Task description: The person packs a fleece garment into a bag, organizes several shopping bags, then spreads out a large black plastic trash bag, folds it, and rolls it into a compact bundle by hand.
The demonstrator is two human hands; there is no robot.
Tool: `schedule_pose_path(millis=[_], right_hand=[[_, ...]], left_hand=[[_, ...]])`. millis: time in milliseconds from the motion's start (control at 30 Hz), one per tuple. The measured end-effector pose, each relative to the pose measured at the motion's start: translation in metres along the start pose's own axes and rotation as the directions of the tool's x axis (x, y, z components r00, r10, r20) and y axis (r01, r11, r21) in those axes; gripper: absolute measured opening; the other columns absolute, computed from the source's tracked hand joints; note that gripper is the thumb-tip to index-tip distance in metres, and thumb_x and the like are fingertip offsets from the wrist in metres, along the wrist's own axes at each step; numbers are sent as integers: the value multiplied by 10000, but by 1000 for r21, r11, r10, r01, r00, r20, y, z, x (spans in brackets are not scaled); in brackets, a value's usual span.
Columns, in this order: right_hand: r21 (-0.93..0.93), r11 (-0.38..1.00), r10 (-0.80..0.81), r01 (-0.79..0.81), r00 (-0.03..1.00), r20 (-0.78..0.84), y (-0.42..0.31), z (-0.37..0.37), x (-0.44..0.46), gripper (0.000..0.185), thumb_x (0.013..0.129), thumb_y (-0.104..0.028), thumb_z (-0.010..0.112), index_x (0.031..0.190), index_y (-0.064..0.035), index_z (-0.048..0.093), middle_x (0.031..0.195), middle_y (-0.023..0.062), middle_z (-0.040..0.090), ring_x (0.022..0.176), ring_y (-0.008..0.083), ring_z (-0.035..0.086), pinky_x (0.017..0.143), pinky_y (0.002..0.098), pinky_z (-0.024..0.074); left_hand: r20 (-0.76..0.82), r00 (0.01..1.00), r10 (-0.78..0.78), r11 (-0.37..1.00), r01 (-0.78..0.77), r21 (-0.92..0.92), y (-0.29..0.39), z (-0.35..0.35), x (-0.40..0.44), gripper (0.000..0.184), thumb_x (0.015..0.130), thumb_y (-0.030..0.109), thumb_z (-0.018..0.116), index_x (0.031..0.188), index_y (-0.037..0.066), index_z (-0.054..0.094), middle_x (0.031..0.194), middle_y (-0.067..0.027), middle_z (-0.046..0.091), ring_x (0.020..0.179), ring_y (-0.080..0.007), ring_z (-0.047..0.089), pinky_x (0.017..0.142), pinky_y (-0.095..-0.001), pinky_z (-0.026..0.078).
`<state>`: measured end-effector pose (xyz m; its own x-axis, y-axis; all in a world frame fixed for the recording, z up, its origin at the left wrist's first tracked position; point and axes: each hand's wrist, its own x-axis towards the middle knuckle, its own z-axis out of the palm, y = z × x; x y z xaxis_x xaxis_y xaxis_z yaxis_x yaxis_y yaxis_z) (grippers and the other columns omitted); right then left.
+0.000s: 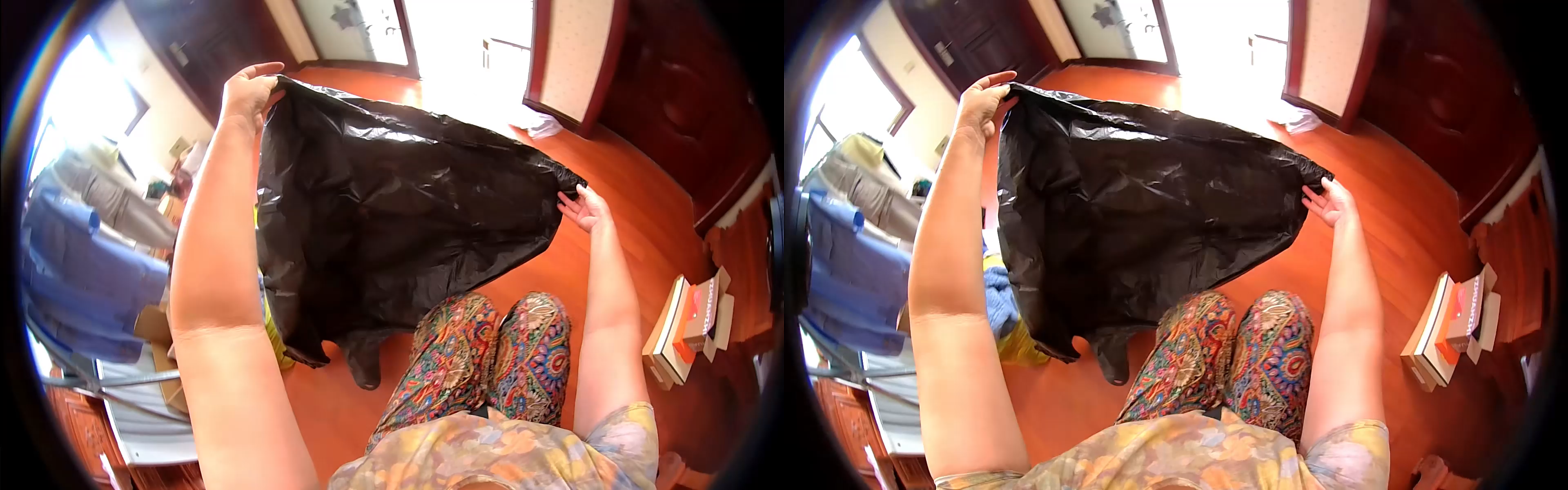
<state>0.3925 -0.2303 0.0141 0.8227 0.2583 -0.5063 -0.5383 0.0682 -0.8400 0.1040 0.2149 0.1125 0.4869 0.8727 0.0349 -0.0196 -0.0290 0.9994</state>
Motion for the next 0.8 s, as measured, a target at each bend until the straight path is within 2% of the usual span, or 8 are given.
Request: schedule_pose_path(millis=[133,167,300,367,533,700,767,800], right_hand=[[178,982,-42,57,995,-88,-30,-68,9,159,829,-149,443,976,-90,454,1023,92,499,1013,288,463,869,521,323],[193,977,-81,89,996,-49,-40,-88,14,193,827,-137,436,1020,-125,432,1061,94,467,984,274,477,862,522,323],[305,895,-309,326,945,-104,-95,-138,-4,248,810,-118,473,1040,-85,387,1095,125,434,1023,283,459,879,481,331],[341,828,-436,445,894,-109,-123,-161,-20,257,812,-111,468,1046,-63,372,1111,131,418,1042,287,446,906,445,319],[424,681,-614,597,781,-111,-158,-185,-72,260,798,-54,481,1024,-10,361,1064,175,446,1070,318,415,944,400,311],[389,702,-608,597,787,-110,-159,-200,-84,217,801,-66,483,977,28,397,1035,181,471,1084,311,402,938,388,330],[368,675,-624,640,761,-180,-160,-196,-94,235,808,-86,472,988,54,414,1049,188,468,1088,298,401,950,368,318],[371,669,-641,644,753,-150,-159,-194,-99,276,814,-99,459,1017,81,407,1068,195,459,1089,290,398,960,354,306]], left_hand=[[122,984,133,981,-114,-156,15,98,10,195,745,-63,454,880,8,576,855,-77,553,750,-137,541,686,-230,486],[152,978,140,981,-116,-157,18,121,10,195,745,-63,454,880,8,576,855,-77,553,750,-137,541,686,-230,486],[209,902,379,864,-264,-430,43,188,1,222,775,-65,423,956,-30,547,950,-103,523,820,-159,526,809,-297,463],[191,889,417,808,-266,-526,56,207,2,215,786,-58,424,970,-42,535,956,-115,513,833,-171,520,823,-299,458],[238,892,385,751,-153,-642,72,223,-8,203,797,-42,431,977,-58,522,943,-127,503,860,-185,508,840,-327,450],[272,924,270,819,-72,-570,45,231,-10,217,790,-46,439,995,-61,507,969,-117,494,868,-187,506,856,-336,439],[293,924,246,820,-37,-571,32,231,-9,216,789,-45,440,994,-63,506,980,-115,494,868,-184,498,859,-333,437],[291,928,233,806,-17,-591,26,231,-9,217,790,-46,437,995,-65,505,987,-118,493,859,-182,497,859,-333,436]])
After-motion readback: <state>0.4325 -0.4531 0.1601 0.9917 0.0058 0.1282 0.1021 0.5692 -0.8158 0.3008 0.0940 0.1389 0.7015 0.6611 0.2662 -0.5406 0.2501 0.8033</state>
